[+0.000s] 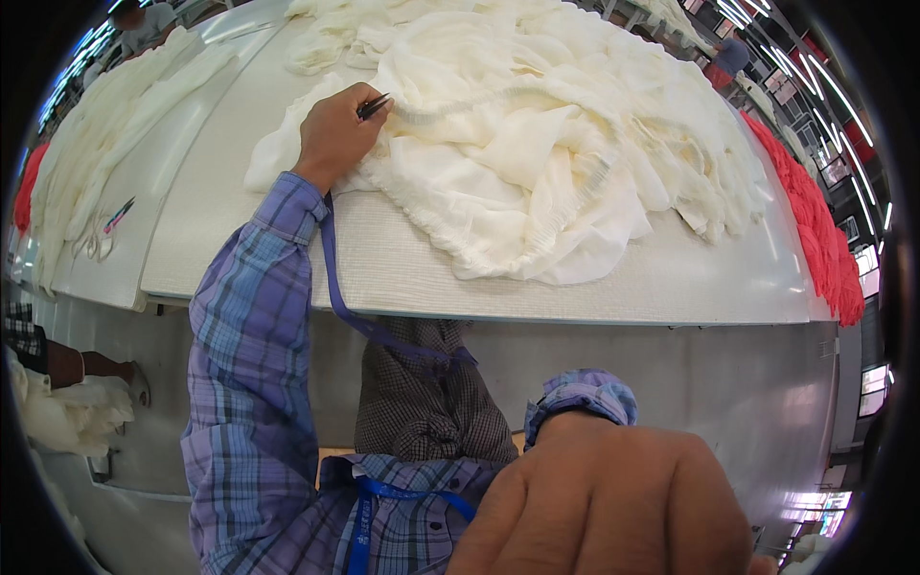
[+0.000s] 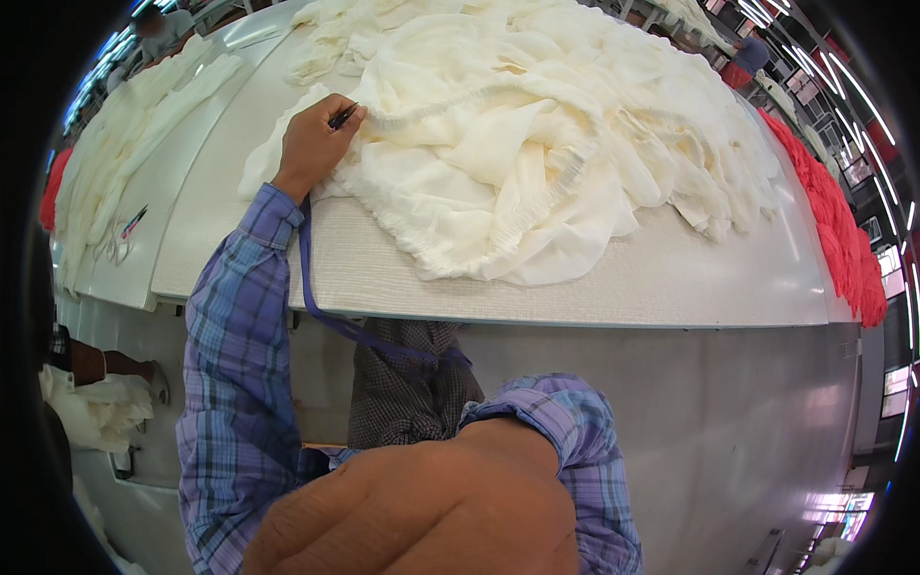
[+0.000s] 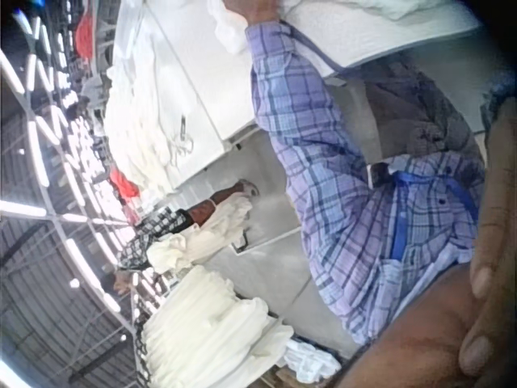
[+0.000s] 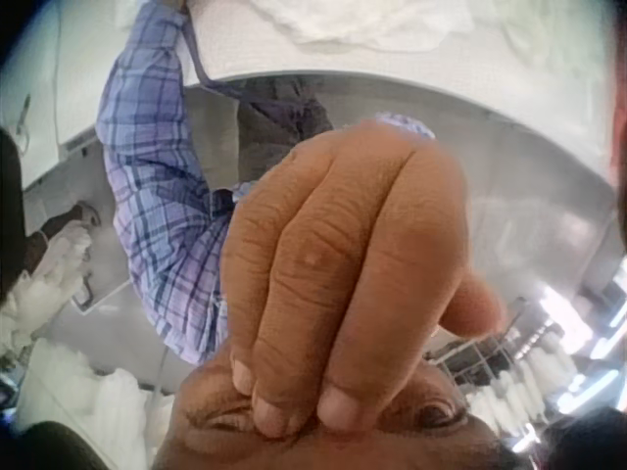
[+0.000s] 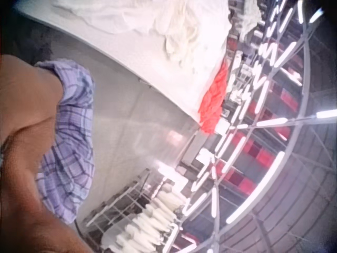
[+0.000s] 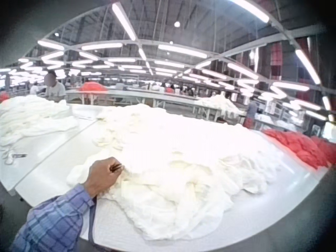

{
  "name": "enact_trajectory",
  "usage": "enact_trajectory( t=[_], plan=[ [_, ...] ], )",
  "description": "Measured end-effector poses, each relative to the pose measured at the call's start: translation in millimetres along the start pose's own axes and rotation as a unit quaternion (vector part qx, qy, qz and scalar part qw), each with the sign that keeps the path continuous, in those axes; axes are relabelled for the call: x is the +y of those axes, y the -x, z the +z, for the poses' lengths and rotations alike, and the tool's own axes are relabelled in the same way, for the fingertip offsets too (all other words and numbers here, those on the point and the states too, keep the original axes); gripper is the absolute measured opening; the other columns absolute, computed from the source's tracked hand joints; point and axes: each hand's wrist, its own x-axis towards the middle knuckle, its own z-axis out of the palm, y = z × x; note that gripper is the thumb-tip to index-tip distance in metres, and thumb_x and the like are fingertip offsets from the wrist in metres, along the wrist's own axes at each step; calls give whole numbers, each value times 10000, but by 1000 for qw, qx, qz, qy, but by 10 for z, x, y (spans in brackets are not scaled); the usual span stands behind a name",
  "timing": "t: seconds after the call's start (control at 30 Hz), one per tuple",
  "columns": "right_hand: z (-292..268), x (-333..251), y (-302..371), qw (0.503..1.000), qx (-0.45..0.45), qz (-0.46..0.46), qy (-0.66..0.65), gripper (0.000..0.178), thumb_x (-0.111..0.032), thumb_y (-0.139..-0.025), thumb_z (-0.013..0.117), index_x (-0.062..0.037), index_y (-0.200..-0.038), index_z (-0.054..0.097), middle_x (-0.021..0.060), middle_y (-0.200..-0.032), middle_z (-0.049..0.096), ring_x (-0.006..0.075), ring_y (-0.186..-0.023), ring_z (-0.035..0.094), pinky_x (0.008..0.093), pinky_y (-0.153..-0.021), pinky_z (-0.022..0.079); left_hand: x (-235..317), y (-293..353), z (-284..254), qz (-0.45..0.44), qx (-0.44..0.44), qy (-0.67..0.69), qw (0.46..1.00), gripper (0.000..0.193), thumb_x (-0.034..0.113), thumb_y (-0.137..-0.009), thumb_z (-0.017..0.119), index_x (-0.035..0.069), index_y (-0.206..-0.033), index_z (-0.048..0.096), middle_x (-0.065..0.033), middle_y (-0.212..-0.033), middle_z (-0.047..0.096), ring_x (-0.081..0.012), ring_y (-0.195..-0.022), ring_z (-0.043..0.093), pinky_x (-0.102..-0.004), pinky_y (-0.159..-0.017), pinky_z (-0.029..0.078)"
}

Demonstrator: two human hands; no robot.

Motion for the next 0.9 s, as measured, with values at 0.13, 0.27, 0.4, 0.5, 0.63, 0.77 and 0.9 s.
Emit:
enact_trajectory(
  t=[0.13, 0.27, 0.4, 0.5, 0.63, 0.77, 0.9],
  plan=[
    [-24, 2, -6, 1000, 2, -4, 3, 269, -129, -959, 564, 92, -1105, 613, 219, -979, 643, 330, -895, 647, 381, -803, 533, 32, -23, 10, -10, -14, -5, 1000, 244, 333, -918, 694, 93, -958, 712, -38, -802, 720, -173, -704, 654, -318, -673, 510],
    [-61, 37, 4, 1000, 0, -10, -10, 282, -137, -962, 554, 96, -1110, 609, 221, -989, 636, 334, -900, 640, 384, -812, 529, 2, -7, -21, -21, -16, -23, 999, 242, 347, -913, 690, 110, -959, 718, -32, -824, 734, -190, -718, 675, -325, -684, 521],
    [-64, 71, 5, 1000, 5, -22, -11, 294, -146, -964, 544, 100, -1115, 605, 223, -999, 628, 338, -905, 633, 387, -821, 525, -1, -26, 5, -13, -12, -21, 1000, 261, 360, -913, 687, 108, -969, 720, -47, -836, 736, -198, -730, 685, -324, -690, 523],
    [-49, 75, 7, 1000, 9, -27, -11, 304, -152, -966, 536, 103, -1118, 602, 225, -1007, 622, 341, -909, 628, 389, -827, 522, 2, -28, 12, -7, -12, -26, 1000, 277, 370, -919, 679, 101, -971, 718, -62, -808, 723, -198, -707, 670, -329, -678, 515],
    [-10, 97, 2, 999, 10, -36, -19, 317, -160, -969, 526, 108, -1123, 598, 227, -1016, 615, 345, -914, 621, 393, -837, 517, -16, -16, 8, -2, -4, -15, 1000, 273, 360, -922, 683, 92, -965, 716, -59, -779, 709, -187, -681, 647, -322, -662, 502],
    [-17, 108, -9, 999, 12, -46, -22, 330, -168, -972, 516, 112, -1127, 595, 229, -1026, 607, 348, -919, 614, 396, -846, 513, 30, -5, 6, -2, -5, -5, 1000, 258, 307, -935, 687, 52, -963, 705, -47, -763, 682, -137, -676, 602, -289, -660, 479],
    [-67, 86, -10, 999, 19, -42, -23, 343, -177, -974, 506, 116, -1132, 591, 231, -1036, 600, 352, -924, 607, 399, -855, 509, -17, -23, 18, 13, 5, -11, 1000, 267, 347, -922, 689, 82, -947, 712, -59, -760, 699, -183, -659, 637, -313, -646, 494]
  ],
)
